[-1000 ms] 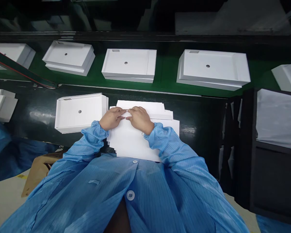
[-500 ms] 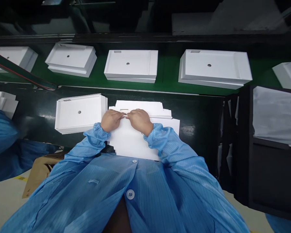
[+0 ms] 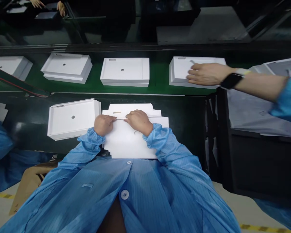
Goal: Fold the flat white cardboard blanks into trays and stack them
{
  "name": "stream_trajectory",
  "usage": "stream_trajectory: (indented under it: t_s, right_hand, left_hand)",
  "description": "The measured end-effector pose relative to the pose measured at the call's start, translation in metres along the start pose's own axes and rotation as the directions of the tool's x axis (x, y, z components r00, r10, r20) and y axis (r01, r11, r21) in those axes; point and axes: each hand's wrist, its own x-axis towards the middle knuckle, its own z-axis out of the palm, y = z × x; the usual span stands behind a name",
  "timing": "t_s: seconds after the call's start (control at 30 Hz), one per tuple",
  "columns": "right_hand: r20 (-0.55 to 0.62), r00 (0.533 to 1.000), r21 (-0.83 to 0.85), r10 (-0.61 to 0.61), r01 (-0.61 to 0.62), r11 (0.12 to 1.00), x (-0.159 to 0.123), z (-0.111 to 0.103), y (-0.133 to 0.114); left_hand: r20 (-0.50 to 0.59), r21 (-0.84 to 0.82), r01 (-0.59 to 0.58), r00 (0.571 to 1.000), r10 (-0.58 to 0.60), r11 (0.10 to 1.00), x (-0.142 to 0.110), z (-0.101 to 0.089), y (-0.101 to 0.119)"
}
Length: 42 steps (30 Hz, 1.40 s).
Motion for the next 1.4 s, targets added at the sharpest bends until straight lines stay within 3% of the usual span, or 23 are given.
stream_trajectory:
  t_s: [0.17, 0.3, 0.57, 0.8, 1.13, 1.2, 1.27, 1.33, 1.4]
  right_hand:
    - [-0.042, 0.998, 0.073, 0.047, -0.044, 0.996, -0.037, -0.007, 0.066]
    - [-0.108, 0.985, 0.067, 0.134, -0.127, 0.990, -0.059, -0.004, 0.093]
    - [-0.217, 0.970, -0.013, 0.111, -0.116, 0.993, -0.071, 0.009, 0.092]
    - [-0.243, 0.964, 0.002, 0.105, -0.108, 0.994, -0.077, 0.010, 0.092]
    - [-0.252, 0.957, 0.128, 0.147, -0.117, 0.985, -0.098, 0.002, 0.116]
    - [-0.290, 0.942, 0.127, 0.170, -0.138, 0.982, -0.101, 0.003, 0.115]
    - [-0.335, 0.919, 0.134, 0.206, -0.170, 0.976, -0.105, 0.002, 0.112]
    - [-0.381, 0.886, 0.161, 0.266, -0.220, 0.962, -0.112, -0.002, 0.109]
    - [-0.408, 0.853, 0.216, 0.326, -0.257, 0.942, -0.121, -0.007, 0.106]
  left_hand:
    - [0.006, 0.018, 0.002, 1.000, -0.002, 1.000, -0.004, -0.005, -0.011]
    - [-0.009, 0.016, 0.025, 1.000, -0.024, 1.000, -0.003, -0.006, -0.007]
    - [-0.034, 0.104, 0.050, 0.998, -0.046, 0.993, 0.006, -0.005, 0.001]
    - [-0.011, 0.094, 0.085, 0.996, -0.084, 0.992, 0.009, -0.004, 0.002]
    - [-0.099, -0.132, 0.018, 0.995, -0.032, 0.991, 0.014, -0.018, -0.002]
    - [-0.153, -0.216, 0.059, 0.984, -0.094, 0.975, 0.014, -0.024, 0.000]
    - [-0.177, -0.315, 0.192, 0.950, -0.256, 0.929, 0.009, -0.030, 0.000]
    - [-0.085, -0.413, 0.362, 0.899, -0.431, 0.836, 0.000, -0.035, -0.001]
    - [0.112, -0.509, 0.490, 0.853, -0.509, 0.708, -0.013, -0.040, -0.002]
